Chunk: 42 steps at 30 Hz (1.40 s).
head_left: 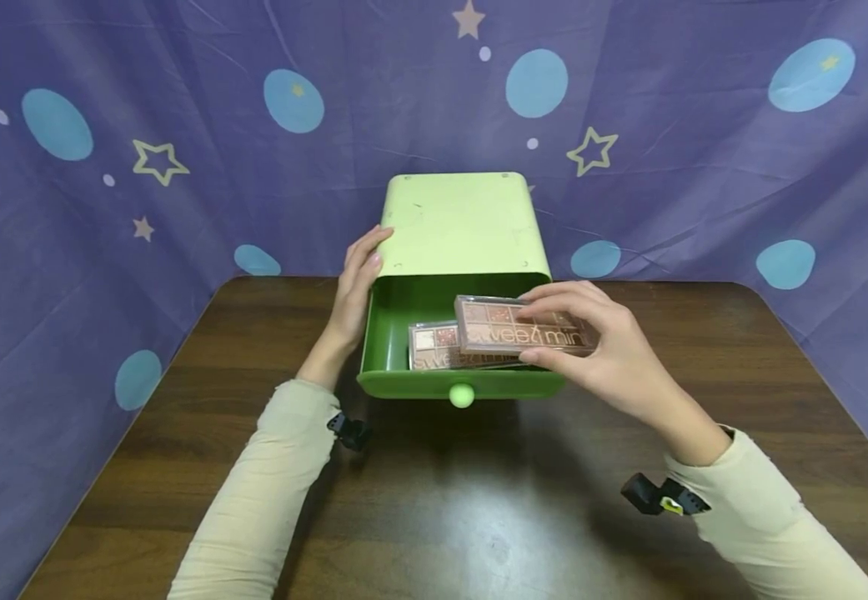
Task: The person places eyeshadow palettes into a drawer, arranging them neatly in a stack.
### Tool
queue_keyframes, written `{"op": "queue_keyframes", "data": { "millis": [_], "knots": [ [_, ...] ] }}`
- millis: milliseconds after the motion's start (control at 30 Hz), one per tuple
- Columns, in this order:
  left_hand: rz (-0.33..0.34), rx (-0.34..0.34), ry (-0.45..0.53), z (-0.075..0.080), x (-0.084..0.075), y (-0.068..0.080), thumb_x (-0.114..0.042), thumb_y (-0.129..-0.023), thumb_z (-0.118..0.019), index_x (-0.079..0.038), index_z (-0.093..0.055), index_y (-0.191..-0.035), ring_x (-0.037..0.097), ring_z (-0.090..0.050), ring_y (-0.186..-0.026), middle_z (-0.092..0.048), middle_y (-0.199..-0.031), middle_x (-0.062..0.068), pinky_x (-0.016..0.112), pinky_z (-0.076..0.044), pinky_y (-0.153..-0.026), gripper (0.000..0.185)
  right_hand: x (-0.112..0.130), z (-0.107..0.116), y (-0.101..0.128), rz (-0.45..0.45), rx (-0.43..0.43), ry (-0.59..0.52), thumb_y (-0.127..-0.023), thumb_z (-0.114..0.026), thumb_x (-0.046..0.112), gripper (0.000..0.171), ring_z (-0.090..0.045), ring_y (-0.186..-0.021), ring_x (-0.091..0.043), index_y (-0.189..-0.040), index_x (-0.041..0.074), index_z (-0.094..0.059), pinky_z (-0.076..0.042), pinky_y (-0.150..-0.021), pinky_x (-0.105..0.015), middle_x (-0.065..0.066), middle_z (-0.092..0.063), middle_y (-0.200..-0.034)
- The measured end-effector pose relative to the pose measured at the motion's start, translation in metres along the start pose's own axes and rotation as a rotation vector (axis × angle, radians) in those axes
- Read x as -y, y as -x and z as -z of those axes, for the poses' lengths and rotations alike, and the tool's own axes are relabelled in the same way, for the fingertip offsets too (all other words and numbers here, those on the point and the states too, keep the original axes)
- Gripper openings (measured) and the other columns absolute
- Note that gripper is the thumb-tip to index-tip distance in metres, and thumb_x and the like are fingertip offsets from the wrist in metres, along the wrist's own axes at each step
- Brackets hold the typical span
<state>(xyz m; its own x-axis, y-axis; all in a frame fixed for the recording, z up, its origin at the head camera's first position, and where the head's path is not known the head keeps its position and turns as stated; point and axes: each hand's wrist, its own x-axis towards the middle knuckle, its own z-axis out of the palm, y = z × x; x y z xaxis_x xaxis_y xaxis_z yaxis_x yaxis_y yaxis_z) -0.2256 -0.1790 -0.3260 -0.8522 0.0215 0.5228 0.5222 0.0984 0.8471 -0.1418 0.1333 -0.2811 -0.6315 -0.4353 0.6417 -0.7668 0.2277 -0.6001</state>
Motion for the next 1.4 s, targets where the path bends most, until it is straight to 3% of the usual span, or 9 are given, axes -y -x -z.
{"op": "queue_keyframes", "data": {
  "millis": [533, 1067, 1400],
  "knots": [
    [0.001, -0.004, -0.005, 0.000, 0.000, 0.001, -0.025, -0.098, -0.042, 0.000, -0.048, -0.142, 0.024, -0.029, -0.141, -0.033, -0.155, 0.012, 0.043, -0.019, -0.116, 0.051, 0.008, -0.026, -0.021, -0.139, 0.130, 0.112, -0.076, -0.087, 0.025, 0.039, -0.053, -0.113, -0.010, -0.112, 0.020, -0.074, -0.042, -0.096, -0.037, 0.009, -0.065, -0.118],
    [-0.014, -0.013, -0.003, -0.001, 0.000, 0.000, -0.025, -0.098, -0.042, 0.001, -0.049, -0.141, 0.024, -0.030, -0.141, -0.034, -0.154, 0.014, 0.040, -0.020, -0.117, 0.051, 0.010, -0.031, -0.032, -0.180, 0.251, 0.192, -0.076, -0.086, 0.030, 0.041, -0.051, -0.090, -0.013, -0.113, 0.017, -0.073, -0.043, -0.077, -0.035, 0.006, -0.067, -0.108],
    [-0.010, -0.012, -0.002, -0.001, 0.001, 0.000, -0.023, -0.098, -0.042, 0.002, -0.049, -0.141, 0.024, -0.029, -0.141, -0.034, -0.154, 0.013, 0.041, -0.019, -0.117, 0.051, 0.011, -0.030, -0.035, -0.167, 0.289, 0.214, -0.077, -0.086, 0.031, 0.042, -0.052, -0.094, -0.014, -0.114, 0.016, -0.072, -0.043, -0.079, -0.035, 0.006, -0.067, -0.110]
  ]
}}
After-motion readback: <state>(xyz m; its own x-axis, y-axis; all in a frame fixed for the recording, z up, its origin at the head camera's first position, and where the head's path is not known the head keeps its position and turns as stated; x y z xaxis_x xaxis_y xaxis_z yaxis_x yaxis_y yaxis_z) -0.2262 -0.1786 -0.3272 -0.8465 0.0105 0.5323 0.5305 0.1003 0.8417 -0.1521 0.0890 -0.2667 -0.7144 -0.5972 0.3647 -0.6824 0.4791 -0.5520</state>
